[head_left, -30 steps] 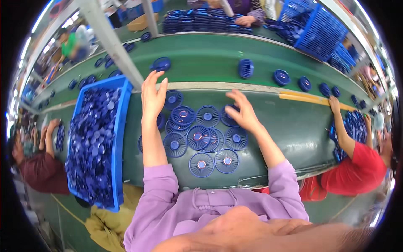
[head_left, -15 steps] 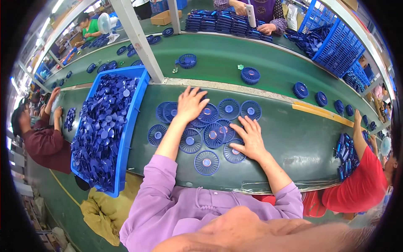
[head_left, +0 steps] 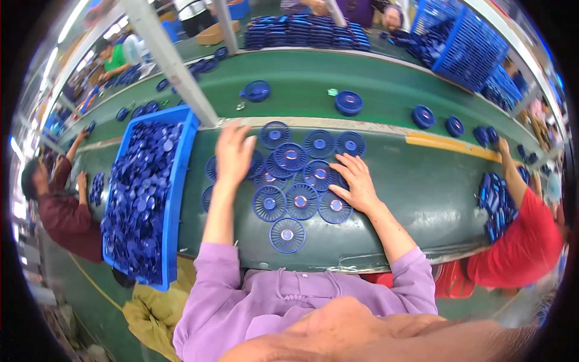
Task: The person assembles portable fans by fitting fan grilles onto fan bodies by hand, then places the assembled fans onto the conveyor belt.
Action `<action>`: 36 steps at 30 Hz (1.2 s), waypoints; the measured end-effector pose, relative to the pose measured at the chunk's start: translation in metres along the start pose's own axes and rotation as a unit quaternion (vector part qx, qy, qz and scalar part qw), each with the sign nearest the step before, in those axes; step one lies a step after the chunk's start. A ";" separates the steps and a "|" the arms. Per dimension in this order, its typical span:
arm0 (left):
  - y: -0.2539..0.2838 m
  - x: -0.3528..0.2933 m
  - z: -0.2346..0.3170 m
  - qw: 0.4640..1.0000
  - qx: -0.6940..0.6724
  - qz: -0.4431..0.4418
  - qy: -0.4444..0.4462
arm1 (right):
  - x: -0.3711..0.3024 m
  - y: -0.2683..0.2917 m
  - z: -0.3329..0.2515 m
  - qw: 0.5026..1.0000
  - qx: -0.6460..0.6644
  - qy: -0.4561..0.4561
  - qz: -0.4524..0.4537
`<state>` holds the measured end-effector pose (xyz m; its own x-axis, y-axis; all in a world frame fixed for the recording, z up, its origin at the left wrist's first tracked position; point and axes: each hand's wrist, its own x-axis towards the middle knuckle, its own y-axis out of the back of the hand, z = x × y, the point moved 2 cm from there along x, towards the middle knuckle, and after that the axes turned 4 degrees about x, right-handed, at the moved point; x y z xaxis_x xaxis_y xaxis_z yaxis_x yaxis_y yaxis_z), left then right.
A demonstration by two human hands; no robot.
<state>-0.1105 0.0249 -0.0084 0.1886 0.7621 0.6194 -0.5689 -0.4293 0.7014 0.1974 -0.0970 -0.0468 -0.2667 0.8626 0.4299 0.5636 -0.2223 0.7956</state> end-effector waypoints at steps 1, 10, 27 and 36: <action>0.013 -0.009 -0.015 0.999 0.049 0.008 0.009 | 0.002 0.000 -0.002 1.000 0.021 0.007 0.014; 0.000 -0.053 -0.085 0.989 0.019 -0.101 0.111 | 0.023 0.017 0.010 0.994 0.058 -0.024 0.093; -0.027 0.057 -0.057 0.988 -0.146 0.012 0.051 | 0.042 -0.005 0.058 0.989 -0.069 -0.091 0.092; -0.145 0.127 -0.028 0.989 0.051 -0.133 0.042 | 0.041 -0.004 0.055 0.988 -0.065 -0.098 0.098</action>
<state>-0.0261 0.1971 -0.0417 0.2513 0.8900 0.3804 -0.4234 -0.2523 0.8701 0.2273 -0.0361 -0.0558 0.0012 0.8655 0.5009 0.4815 -0.4395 0.7583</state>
